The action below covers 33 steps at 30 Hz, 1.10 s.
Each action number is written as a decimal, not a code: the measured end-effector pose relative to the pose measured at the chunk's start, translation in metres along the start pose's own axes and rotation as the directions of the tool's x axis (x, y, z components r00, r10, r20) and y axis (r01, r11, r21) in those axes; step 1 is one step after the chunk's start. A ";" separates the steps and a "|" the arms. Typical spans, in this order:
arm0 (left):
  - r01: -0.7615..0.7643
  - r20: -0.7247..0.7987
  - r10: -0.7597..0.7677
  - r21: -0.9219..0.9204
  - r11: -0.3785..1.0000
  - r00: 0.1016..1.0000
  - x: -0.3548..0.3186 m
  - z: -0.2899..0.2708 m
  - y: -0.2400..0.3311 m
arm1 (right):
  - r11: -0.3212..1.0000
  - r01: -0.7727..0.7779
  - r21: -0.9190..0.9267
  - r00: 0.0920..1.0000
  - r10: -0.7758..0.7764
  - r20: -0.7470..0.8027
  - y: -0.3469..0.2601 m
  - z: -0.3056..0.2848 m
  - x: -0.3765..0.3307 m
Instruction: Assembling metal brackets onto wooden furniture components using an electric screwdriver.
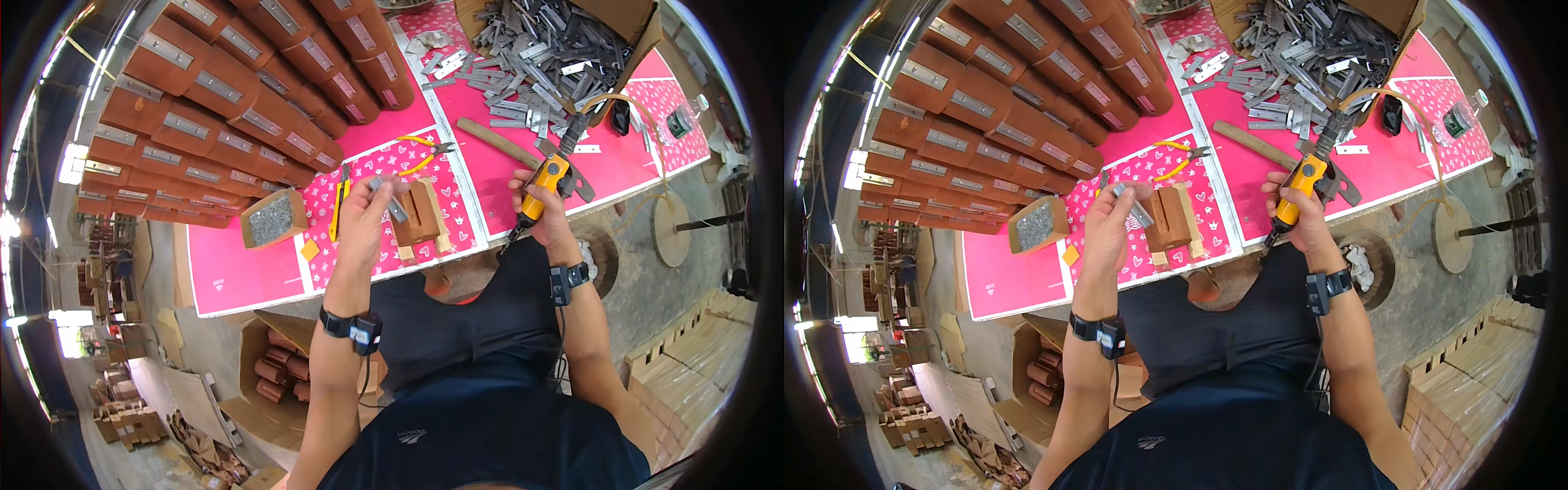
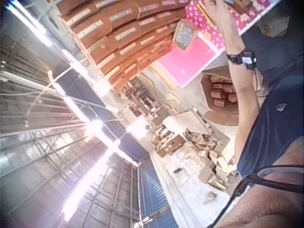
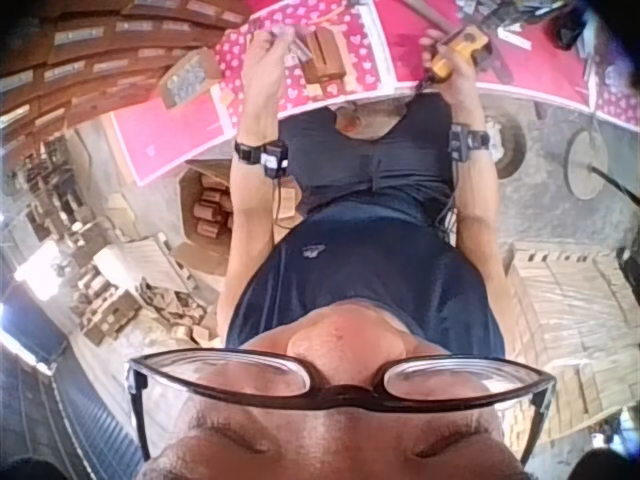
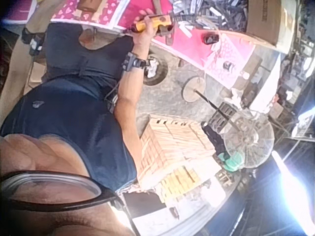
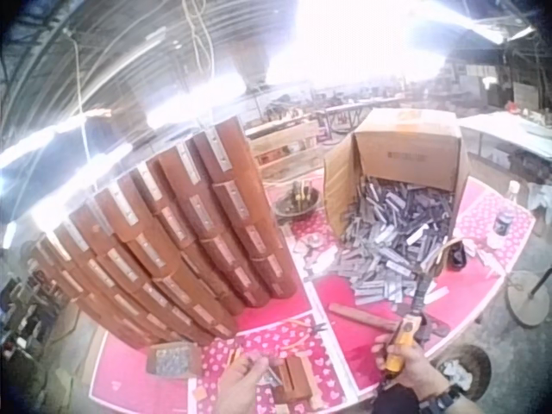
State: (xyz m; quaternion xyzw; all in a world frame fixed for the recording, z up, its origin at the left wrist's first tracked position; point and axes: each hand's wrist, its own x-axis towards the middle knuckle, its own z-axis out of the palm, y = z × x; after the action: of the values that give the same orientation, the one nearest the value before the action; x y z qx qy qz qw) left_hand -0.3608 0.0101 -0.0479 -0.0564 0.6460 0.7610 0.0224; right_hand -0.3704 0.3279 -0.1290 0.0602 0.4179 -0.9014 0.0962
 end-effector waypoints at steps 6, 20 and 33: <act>0.086 0.107 -0.096 0.092 0.992 0.990 0.026 0.006 -0.014 | 1.000 -0.003 -0.005 1.000 0.003 -0.005 -0.001 0.003 -0.001; 0.075 0.213 -0.166 0.381 0.921 0.963 0.041 -0.017 -0.034 | 1.000 -0.009 0.023 1.000 0.009 0.017 -0.001 0.000 0.000; -0.317 0.347 0.079 0.713 0.626 0.935 -0.005 -0.010 -0.020 | 1.000 -0.017 0.014 1.000 0.017 0.008 -0.001 -0.002 0.001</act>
State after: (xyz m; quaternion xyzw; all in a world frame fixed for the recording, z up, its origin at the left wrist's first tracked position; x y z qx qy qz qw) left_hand -0.3532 0.0035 -0.0684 0.1396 0.8963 0.4179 0.0508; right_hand -0.3712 0.3297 -0.1298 0.0610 0.4107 -0.9036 0.1049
